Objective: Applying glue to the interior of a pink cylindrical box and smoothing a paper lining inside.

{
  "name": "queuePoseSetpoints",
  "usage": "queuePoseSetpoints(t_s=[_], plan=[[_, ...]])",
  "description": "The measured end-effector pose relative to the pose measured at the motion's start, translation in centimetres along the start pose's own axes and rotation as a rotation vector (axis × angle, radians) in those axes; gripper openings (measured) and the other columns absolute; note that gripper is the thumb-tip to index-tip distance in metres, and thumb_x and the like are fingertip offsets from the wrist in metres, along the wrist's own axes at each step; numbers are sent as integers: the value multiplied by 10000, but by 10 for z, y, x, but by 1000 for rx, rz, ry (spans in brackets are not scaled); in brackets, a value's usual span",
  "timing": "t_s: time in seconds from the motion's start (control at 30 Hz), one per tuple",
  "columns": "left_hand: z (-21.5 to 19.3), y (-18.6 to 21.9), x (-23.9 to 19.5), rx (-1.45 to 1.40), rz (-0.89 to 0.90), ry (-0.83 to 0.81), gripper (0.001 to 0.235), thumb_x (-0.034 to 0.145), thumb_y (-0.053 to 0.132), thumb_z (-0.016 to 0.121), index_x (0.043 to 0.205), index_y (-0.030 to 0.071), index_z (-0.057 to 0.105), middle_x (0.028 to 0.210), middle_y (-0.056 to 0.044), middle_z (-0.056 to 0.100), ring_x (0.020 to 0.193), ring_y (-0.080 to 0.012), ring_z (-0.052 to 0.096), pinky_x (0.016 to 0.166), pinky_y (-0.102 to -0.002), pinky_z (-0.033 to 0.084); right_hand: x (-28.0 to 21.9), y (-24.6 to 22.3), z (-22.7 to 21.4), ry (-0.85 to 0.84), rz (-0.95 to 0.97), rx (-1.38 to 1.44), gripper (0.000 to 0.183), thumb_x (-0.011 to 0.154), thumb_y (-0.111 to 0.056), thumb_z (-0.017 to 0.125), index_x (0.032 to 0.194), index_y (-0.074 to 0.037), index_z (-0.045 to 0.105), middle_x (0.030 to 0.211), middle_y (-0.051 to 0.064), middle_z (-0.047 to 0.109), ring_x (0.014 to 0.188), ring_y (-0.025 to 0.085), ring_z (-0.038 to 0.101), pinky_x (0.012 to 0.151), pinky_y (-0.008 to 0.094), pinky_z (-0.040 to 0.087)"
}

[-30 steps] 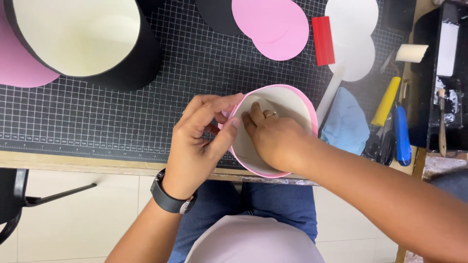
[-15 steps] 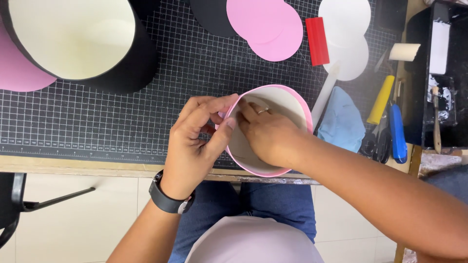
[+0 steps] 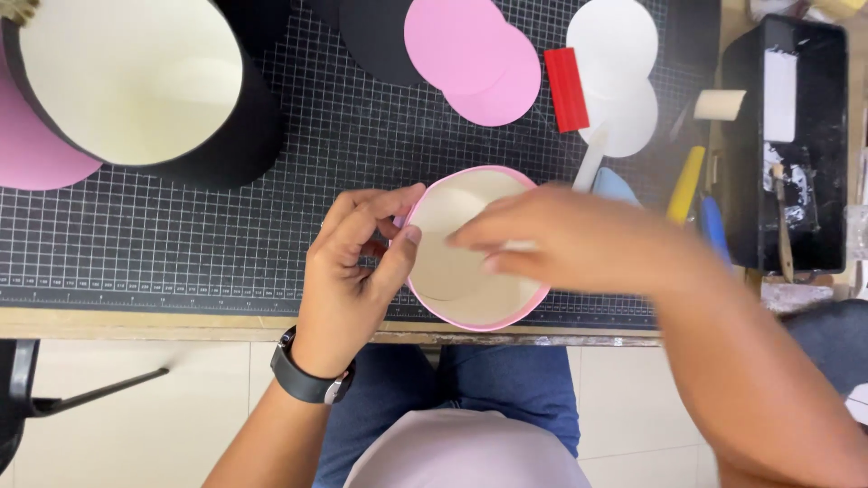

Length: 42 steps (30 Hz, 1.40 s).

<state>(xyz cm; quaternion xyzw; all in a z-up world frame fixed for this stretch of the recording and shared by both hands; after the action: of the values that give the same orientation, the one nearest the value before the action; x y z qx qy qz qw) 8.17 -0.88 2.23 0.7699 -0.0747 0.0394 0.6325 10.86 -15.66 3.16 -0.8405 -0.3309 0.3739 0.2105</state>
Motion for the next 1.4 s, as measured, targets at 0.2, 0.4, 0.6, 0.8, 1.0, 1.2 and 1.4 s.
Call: queuePoseSetpoints(t_s=[0.2, 0.4, 0.6, 0.8, 1.0, 1.2, 1.4], plan=[[0, 4, 2, -16, -11, 16, 279, 1004, 97, 607, 1274, 87, 680, 1154, -79, 615, 860, -119, 641, 812, -256, 565, -121, 122, -75, 722, 815, 27, 283, 1034, -271, 596, 1265, -164, 721, 1228, 57, 723, 1058, 249, 659, 847, 415, 483], [-4, 22, 14, 48, 40, 31, 261, 1011, 170, 625, 1247, 87, 698, 1145, -80, 642, 1005, -171, 639, 925, -292, 529, -127, 202, 53, 771, 685, -202, 639, 912, -475, 722, 1445, -145, 601, 1243, 168, 594, 1203, 391, 549, 935, 543, 476], [20, 26, 20, 38, 85, -75, 305, 1023, 189, 573, 1301, 92, 653, 1297, -102, 623, 1251, -246, 575, 1107, -394, 440, -177, 219, 46, 899, 656, -141, 365, 899, -174, 746, 1263, -179, 725, 1211, 93, 711, 1127, 304, 640, 971, 408, 469], [23, 28, 27, -59, 58, -114, 297, 1036, 140, 514, 1286, 49, 645, 1307, -107, 684, 1231, -220, 637, 1074, -342, 473, -201, 12, -54, 978, 328, -193, 340, 969, 34, 808, 1277, 121, 694, 1261, 289, 637, 1016, 291, 655, 936, 359, 532], [42, 0, 32, -73, -61, -124, 344, 1055, 203, 429, 1276, 96, 670, 1244, -57, 733, 1110, -162, 689, 976, -278, 498, 25, -17, 65, 336, -144, -777, 313, 729, 15, 702, 884, -255, 729, 836, -3, 727, 719, 260, 704, 536, 420, 535], [34, 10, 33, -67, 91, -96, 318, 1076, 138, 416, 1260, 31, 652, 1273, -137, 713, 1210, -253, 677, 1080, -355, 501, 100, 55, 115, -222, 191, -735, 311, 957, -107, 534, 1228, -128, 686, 1344, 171, 640, 1194, 331, 650, 949, 474, 557], [33, 8, 33, -21, 97, -121, 316, 1065, 110, 431, 1271, 35, 658, 1278, -129, 723, 1213, -268, 682, 1074, -366, 508, 110, 49, 123, -309, 191, -779, 317, 980, -139, 495, 1237, -159, 680, 1319, 148, 658, 1214, 338, 632, 991, 455, 511]])
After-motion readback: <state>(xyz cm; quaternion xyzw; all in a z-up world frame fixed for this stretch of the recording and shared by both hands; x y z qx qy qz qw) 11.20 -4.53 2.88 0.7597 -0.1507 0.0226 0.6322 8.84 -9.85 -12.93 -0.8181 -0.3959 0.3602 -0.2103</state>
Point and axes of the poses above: each hand's wrist, its own x-axis towards the middle knuckle, its own z-axis out of the palm, y = z × x, the point moved 10 cm from there along x, towards the middle knuckle
